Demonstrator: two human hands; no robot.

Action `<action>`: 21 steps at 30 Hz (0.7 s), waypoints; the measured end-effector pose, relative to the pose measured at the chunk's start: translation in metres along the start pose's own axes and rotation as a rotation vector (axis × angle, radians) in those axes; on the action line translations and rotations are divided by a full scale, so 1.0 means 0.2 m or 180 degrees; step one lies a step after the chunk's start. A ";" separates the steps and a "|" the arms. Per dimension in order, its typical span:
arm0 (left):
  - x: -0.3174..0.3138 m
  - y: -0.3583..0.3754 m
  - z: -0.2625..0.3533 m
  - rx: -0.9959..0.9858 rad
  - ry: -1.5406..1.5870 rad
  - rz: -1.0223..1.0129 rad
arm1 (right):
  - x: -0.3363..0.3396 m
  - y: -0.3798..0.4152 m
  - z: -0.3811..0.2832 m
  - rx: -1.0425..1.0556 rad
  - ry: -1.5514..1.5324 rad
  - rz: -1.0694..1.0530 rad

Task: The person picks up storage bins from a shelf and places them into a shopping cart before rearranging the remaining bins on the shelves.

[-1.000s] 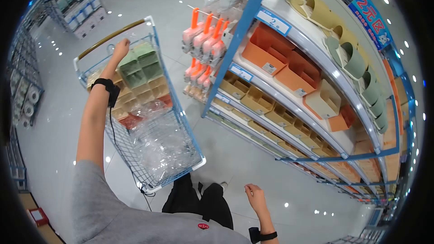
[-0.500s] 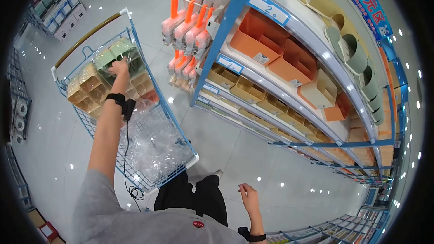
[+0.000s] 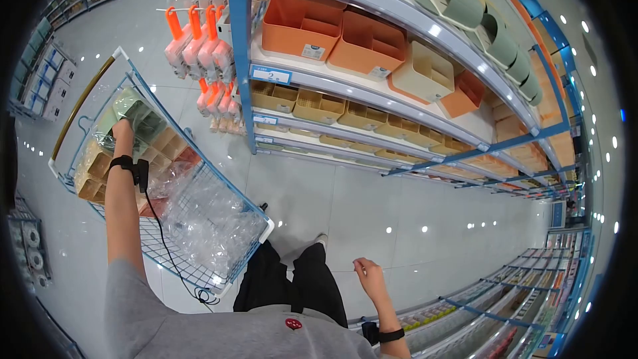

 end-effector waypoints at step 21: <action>1.12 1.07 0.80 -0.2145 -0.0455 0.1246 | -0.10 -0.17 -0.14 0.0962 -0.0270 -0.0355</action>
Point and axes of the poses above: each hand's wrist, its own y-axis away from the middle knuckle, its own x-axis out of the back of the hand, z = x × y, the point moved 7 cm from there along -y, towards the middle knuckle, and after that the axes turned 5 degrees about x, right-handed, at the moved point
